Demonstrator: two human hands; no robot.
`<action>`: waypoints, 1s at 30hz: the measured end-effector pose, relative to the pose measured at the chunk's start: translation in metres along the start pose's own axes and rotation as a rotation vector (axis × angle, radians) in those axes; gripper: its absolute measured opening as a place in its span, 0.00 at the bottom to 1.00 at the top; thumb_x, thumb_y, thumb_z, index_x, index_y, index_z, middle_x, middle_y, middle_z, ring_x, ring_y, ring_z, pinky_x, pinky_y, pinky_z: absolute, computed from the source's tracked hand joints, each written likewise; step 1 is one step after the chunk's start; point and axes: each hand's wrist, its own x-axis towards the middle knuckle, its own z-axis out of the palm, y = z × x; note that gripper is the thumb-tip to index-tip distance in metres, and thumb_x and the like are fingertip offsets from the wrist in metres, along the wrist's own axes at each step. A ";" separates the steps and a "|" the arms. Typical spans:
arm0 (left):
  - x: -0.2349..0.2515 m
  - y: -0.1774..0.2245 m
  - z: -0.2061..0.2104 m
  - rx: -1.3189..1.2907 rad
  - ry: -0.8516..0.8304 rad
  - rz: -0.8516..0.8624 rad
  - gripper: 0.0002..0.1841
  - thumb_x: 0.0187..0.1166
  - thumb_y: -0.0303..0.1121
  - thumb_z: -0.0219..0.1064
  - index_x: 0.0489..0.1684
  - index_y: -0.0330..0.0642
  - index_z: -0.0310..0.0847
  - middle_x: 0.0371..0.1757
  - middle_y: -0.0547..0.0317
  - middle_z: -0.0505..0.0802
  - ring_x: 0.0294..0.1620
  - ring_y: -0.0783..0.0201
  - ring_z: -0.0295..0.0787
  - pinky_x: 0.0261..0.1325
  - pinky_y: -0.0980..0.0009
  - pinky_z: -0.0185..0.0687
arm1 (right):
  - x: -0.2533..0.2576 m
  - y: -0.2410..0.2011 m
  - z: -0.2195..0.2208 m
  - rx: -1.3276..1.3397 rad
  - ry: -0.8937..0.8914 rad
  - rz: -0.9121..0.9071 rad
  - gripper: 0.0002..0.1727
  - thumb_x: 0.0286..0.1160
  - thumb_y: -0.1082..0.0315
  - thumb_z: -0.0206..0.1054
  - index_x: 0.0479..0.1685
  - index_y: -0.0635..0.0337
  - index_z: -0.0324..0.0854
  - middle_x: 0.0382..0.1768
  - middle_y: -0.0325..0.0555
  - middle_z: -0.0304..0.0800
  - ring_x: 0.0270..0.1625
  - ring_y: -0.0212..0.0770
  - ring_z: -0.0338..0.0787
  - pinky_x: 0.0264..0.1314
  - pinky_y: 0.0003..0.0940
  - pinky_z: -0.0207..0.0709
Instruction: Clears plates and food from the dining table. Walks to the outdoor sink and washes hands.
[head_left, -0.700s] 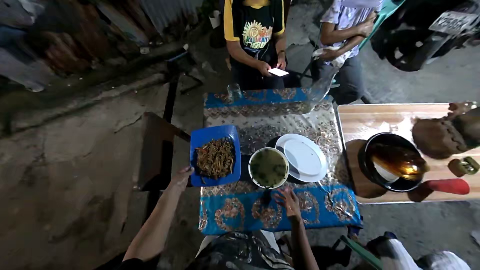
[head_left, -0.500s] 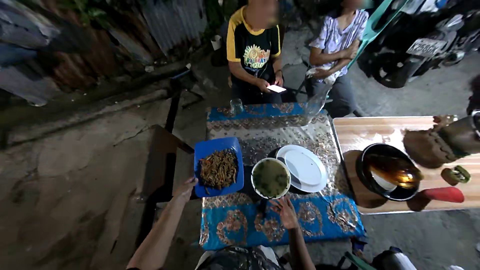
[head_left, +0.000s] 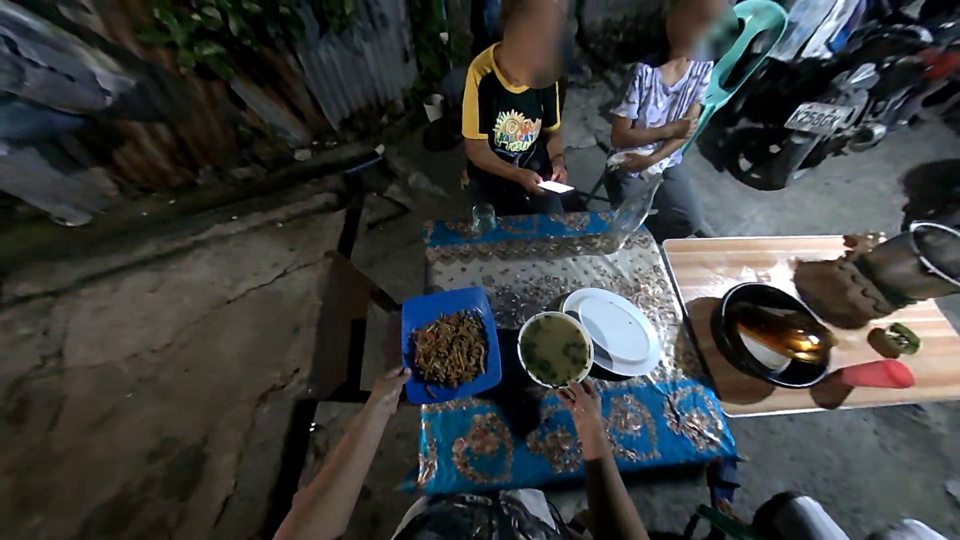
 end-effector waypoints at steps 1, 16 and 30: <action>-0.002 -0.003 -0.002 -0.007 -0.007 0.000 0.20 0.87 0.28 0.59 0.73 0.26 0.72 0.75 0.33 0.78 0.75 0.48 0.74 0.77 0.53 0.66 | -0.001 -0.001 0.002 -0.006 0.011 -0.004 0.22 0.86 0.75 0.58 0.76 0.70 0.67 0.50 0.61 0.84 0.36 0.45 0.91 0.39 0.38 0.89; -0.014 -0.036 -0.020 -0.038 -0.037 0.004 0.20 0.87 0.29 0.60 0.73 0.27 0.72 0.75 0.32 0.78 0.74 0.46 0.74 0.76 0.51 0.67 | -0.015 0.008 0.008 0.000 0.048 -0.064 0.20 0.85 0.76 0.58 0.73 0.73 0.69 0.54 0.66 0.82 0.41 0.50 0.90 0.43 0.42 0.88; -0.014 -0.039 -0.016 0.057 -0.074 0.043 0.20 0.88 0.31 0.60 0.74 0.29 0.74 0.76 0.34 0.78 0.76 0.47 0.74 0.78 0.51 0.66 | -0.055 0.027 -0.021 0.028 0.063 -0.073 0.17 0.83 0.78 0.57 0.67 0.76 0.73 0.48 0.64 0.86 0.38 0.47 0.92 0.41 0.39 0.90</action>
